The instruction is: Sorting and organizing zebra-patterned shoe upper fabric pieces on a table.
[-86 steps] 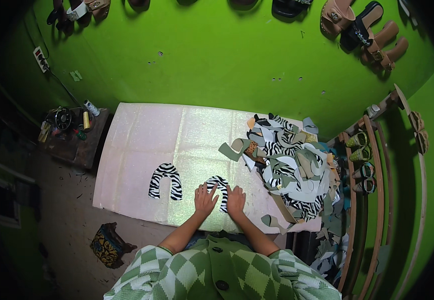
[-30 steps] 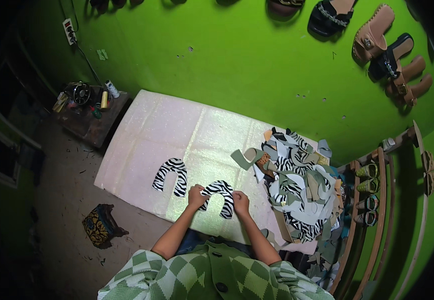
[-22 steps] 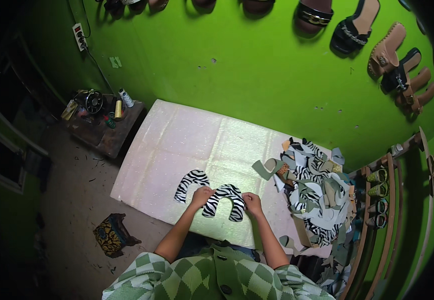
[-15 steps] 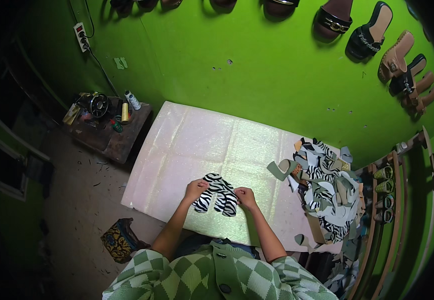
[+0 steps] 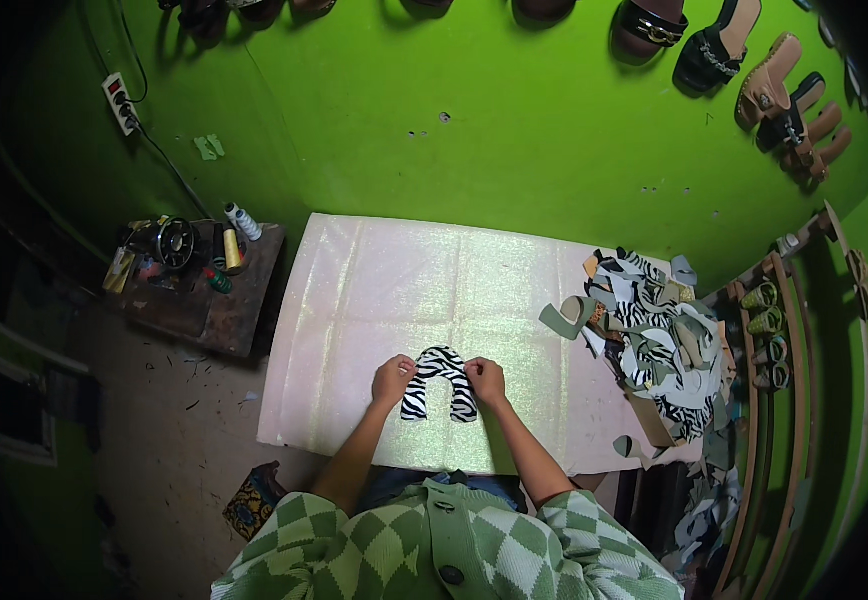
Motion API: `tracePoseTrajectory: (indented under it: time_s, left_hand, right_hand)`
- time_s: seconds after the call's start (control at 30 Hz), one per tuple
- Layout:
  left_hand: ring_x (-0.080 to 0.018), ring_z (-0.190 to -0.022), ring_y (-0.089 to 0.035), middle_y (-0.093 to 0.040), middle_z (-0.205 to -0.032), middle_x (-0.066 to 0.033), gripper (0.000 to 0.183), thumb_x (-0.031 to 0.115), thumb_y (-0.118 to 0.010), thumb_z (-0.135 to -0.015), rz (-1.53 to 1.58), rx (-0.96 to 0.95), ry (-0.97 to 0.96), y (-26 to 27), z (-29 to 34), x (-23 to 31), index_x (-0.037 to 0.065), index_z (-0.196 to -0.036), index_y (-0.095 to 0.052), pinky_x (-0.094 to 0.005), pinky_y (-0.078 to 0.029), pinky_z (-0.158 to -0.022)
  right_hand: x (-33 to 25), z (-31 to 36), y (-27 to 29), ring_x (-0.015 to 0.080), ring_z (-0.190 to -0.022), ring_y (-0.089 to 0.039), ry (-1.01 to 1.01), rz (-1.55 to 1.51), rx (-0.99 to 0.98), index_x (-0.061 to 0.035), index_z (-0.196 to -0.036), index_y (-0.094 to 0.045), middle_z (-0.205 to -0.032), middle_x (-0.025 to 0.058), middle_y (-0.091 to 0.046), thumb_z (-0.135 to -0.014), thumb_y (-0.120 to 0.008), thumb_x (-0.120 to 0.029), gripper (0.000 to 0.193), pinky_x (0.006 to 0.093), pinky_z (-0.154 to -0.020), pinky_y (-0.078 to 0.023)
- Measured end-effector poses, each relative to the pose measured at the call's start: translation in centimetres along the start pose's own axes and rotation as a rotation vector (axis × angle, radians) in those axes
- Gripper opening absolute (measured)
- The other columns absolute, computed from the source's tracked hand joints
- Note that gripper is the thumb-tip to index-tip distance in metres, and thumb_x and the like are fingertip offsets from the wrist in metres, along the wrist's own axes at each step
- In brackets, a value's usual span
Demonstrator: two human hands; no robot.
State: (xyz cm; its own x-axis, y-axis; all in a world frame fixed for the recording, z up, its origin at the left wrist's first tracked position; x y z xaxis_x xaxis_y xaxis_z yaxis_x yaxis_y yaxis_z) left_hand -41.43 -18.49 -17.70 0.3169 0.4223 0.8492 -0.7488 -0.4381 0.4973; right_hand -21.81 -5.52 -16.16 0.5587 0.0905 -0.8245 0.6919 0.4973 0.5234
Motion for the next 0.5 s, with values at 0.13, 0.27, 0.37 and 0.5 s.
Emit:
tracePoseTrajectory:
  time_s: [0.13,0.27,0.37,0.5]
  left_hand:
    - [-0.0205,-0.068,-0.063,-0.065,-0.081,-0.0063,0.015,0.017,-0.068,-0.076,-0.088,0.015,-0.013,-0.2,0.0,1.3,0.008,-0.085,-0.062,-0.0321,-0.049,-0.061]
    - [-0.0169,-0.063,-0.060,-0.063,-0.078,-0.0069,0.014,0.013,-0.067,-0.076,-0.093,0.060,-0.095,0.2,0.3,2.1,0.005,-0.085,-0.061,-0.0283,-0.048,-0.058]
    - [-0.0211,-0.064,-0.062,-0.063,-0.082,-0.0058,0.013,0.016,-0.066,-0.077,-0.093,0.068,-0.089,0.2,0.5,1.7,0.008,-0.085,-0.061,-0.0326,-0.047,-0.059]
    - [-0.0213,-0.071,-0.061,-0.061,-0.091,-0.0072,0.016,0.011,-0.061,-0.079,-0.114,0.099,-0.147,0.4,1.4,2.8,0.009,-0.095,-0.059,-0.0330,-0.048,-0.063]
  right_hand:
    - [0.2,0.3,0.7,0.0189,-0.067,-0.063,-0.018,0.055,0.096,-0.0009,-0.085,-0.066,-0.075,0.0127,-0.066,-0.079,-0.060,-0.015,0.017,0.0288,-0.064,-0.049]
    - [-0.5,0.7,0.9,0.0232,-0.069,-0.063,0.051,0.083,0.182,-0.0027,-0.085,-0.067,-0.077,0.0136,-0.065,-0.079,-0.060,-0.017,0.016,0.0316,-0.064,-0.048]
    - [-1.1,1.2,1.0,0.0237,-0.069,-0.062,0.058,0.087,0.214,-0.0025,-0.085,-0.066,-0.077,0.0135,-0.064,-0.080,-0.060,-0.017,0.016,0.0322,-0.065,-0.048]
    - [-1.5,1.9,1.1,0.0259,-0.076,-0.060,0.058,0.087,0.199,-0.0035,-0.093,-0.062,-0.089,0.0145,-0.061,-0.082,-0.057,-0.014,0.016,0.0325,-0.068,-0.047]
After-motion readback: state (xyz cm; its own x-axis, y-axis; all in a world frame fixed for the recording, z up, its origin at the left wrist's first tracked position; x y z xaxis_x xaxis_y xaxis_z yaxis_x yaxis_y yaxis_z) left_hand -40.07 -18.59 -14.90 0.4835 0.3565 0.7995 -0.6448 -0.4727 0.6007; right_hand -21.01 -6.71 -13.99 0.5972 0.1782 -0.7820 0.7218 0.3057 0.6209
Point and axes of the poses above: each hand's wrist, its own z-axis away from the middle knuckle, its own y-axis out of the back of the hand, x = y × z, the point moved 10 cm from there along -z, towards the middle knuckle
